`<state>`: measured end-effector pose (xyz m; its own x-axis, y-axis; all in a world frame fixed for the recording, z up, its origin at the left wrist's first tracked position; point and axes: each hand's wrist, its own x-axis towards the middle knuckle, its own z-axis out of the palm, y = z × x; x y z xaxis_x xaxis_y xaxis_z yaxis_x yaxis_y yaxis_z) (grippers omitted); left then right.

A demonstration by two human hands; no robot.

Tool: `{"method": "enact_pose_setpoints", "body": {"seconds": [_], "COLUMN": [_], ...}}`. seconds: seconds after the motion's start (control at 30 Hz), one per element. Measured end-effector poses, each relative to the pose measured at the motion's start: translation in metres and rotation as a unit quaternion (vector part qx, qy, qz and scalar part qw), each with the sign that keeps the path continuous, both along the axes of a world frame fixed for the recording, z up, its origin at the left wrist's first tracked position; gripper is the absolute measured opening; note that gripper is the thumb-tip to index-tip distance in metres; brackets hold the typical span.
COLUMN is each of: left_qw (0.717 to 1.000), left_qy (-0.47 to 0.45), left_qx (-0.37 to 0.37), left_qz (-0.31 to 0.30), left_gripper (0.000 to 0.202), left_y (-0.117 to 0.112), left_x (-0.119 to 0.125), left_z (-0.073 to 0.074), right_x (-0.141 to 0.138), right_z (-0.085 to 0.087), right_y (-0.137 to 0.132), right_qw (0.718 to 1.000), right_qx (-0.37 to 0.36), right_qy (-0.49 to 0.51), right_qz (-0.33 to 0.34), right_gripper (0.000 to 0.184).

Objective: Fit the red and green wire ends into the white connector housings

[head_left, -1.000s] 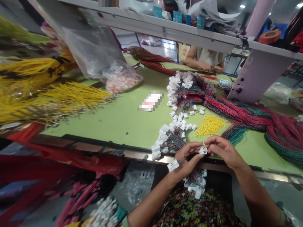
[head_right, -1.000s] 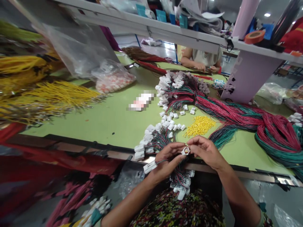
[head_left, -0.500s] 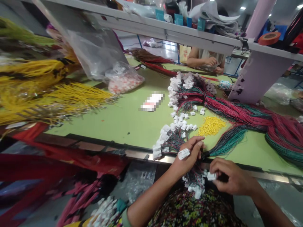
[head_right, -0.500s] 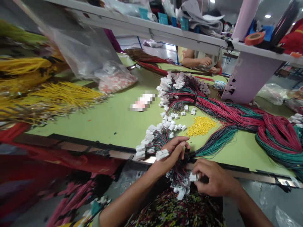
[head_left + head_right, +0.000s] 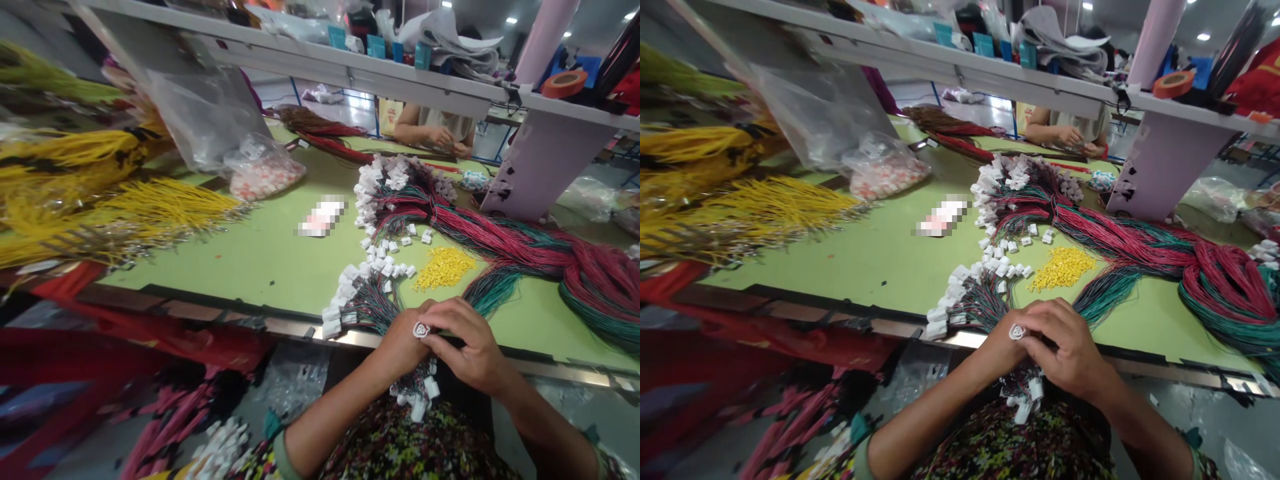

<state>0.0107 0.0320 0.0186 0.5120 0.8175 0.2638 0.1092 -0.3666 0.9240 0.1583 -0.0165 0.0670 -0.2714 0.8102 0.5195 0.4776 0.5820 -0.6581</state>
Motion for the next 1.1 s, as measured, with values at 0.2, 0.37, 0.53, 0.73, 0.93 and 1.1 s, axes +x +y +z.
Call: {"method": "enact_pose_setpoints", "body": {"seconds": [0.2,0.37,0.53,0.73,0.93,1.1], "left_qw": [0.986,0.977,0.981,0.991,0.983,0.981], "left_qy": [-0.054,-0.074,-0.091,-0.090,-0.103,-0.120], "left_qx": [0.027,0.059,0.112,0.076,-0.075,-0.094], "left_qz": [0.153,0.192,0.127,0.063,0.130,0.124], "left_gripper": [0.030,0.015,0.019,0.030,0.031,0.023], "left_y": [-0.015,-0.019,-0.015,-0.013,-0.015,-0.015], "left_x": [-0.001,-0.003,-0.012,-0.020,-0.015,-0.014], "left_z": [-0.011,-0.016,-0.016,-0.018,-0.018,-0.017], "right_x": [-0.006,-0.008,0.000,0.019,0.039,0.040], "right_z": [-0.028,-0.043,-0.045,-0.036,-0.052,-0.066], "right_y": [0.003,0.002,-0.001,0.015,0.058,0.068], "right_qw": [0.984,0.967,0.974,0.968,0.969,0.957], "right_qx": [-0.044,-0.109,-0.143,-0.226,-0.144,-0.151], "right_qy": [0.098,0.147,0.147,0.101,-0.155,-0.202], "right_qz": [-0.145,-0.178,-0.096,-0.041,-0.127,-0.143], "right_gripper": [0.011,0.014,0.013,0.026,0.011,0.020]}}
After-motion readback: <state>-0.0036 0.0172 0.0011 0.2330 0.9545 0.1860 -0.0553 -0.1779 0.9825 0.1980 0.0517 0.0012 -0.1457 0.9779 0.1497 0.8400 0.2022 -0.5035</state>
